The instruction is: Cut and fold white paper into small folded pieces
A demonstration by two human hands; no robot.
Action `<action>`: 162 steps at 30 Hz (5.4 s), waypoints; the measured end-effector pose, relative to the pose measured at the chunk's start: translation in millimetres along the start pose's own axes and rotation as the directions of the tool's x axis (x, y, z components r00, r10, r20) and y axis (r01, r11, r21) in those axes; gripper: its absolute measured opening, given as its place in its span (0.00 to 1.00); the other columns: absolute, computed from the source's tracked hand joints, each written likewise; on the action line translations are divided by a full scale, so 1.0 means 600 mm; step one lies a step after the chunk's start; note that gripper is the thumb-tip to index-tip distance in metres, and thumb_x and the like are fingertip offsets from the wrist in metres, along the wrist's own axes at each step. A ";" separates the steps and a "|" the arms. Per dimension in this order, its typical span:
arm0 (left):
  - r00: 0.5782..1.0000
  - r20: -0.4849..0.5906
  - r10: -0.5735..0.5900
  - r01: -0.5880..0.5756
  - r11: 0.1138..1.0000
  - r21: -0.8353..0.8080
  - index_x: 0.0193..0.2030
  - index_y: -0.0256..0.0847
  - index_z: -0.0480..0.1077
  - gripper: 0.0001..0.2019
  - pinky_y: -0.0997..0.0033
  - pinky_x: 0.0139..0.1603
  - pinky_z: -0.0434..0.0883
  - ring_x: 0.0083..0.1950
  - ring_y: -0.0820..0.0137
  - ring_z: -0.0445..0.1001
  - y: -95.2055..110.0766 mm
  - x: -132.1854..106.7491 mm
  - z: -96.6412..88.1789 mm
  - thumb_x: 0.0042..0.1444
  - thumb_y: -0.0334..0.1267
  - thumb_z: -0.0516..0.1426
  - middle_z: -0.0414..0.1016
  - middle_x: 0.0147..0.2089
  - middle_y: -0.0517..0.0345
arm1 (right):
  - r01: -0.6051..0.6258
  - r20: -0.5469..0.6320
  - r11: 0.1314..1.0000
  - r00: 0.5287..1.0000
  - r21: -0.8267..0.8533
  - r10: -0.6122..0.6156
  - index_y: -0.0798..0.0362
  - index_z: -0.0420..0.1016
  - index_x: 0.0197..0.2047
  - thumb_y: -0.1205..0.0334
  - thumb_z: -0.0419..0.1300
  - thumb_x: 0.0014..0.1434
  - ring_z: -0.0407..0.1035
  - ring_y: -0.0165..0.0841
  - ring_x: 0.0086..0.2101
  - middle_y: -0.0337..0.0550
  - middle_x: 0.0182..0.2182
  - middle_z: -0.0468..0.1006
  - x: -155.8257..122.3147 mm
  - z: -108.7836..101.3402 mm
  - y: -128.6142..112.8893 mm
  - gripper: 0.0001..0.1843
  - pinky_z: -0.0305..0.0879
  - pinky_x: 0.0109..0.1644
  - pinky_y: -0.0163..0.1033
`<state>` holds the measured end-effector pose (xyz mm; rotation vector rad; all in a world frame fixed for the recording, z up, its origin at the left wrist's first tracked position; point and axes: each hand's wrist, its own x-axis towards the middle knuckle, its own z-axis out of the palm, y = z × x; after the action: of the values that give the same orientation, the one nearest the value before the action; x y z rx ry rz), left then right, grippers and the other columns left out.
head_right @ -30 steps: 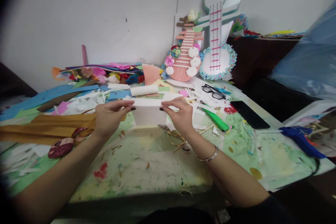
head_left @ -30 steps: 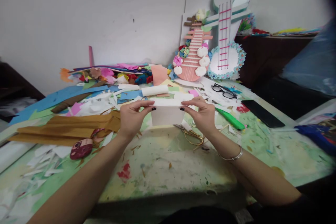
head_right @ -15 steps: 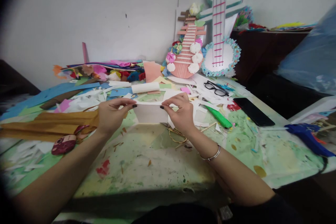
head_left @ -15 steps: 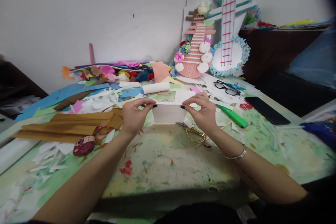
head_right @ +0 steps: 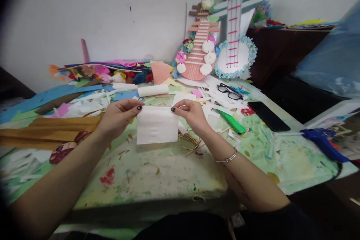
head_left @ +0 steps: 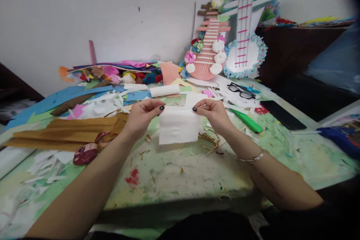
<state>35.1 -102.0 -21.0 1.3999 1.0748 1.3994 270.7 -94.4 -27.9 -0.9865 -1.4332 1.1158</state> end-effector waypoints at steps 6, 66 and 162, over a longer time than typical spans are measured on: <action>0.996 -0.032 0.081 -0.070 0.964 0.257 0.32 0.40 0.80 0.10 0.71 0.32 0.69 0.30 0.70 0.72 -0.001 0.002 -0.010 0.42 0.41 0.67 0.80 0.31 0.54 | 0.186 -0.021 0.940 0.979 -0.286 -0.201 0.50 0.81 0.27 0.59 0.66 0.48 0.68 0.32 0.29 0.41 0.26 0.80 0.002 -0.006 0.002 0.04 0.63 0.35 0.41; 0.834 0.309 -0.457 0.416 0.889 0.193 0.27 0.36 0.79 0.10 0.79 0.20 0.60 0.22 0.76 0.68 -0.008 -0.022 0.026 0.38 0.40 0.68 0.77 0.23 0.56 | -0.065 0.399 0.980 0.907 -0.186 0.136 0.57 0.75 0.29 0.63 0.63 0.51 0.70 0.26 0.23 0.41 0.22 0.77 0.014 -0.045 -0.005 0.06 0.68 0.31 0.35; 0.999 0.038 -0.011 0.005 0.991 0.137 0.32 0.36 0.79 0.15 0.76 0.27 0.65 0.27 0.73 0.70 -0.018 -0.019 0.014 0.42 0.47 0.67 0.80 0.30 0.55 | -0.105 0.078 0.993 0.992 0.047 0.101 0.57 0.77 0.27 0.61 0.71 0.40 0.69 0.27 0.25 0.41 0.24 0.77 -0.027 0.019 -0.003 0.11 0.64 0.27 0.33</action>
<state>43.6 -110.0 -34.4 1.5127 1.1686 1.3082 261.7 -111.9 -30.4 -1.0005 -1.4195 1.2715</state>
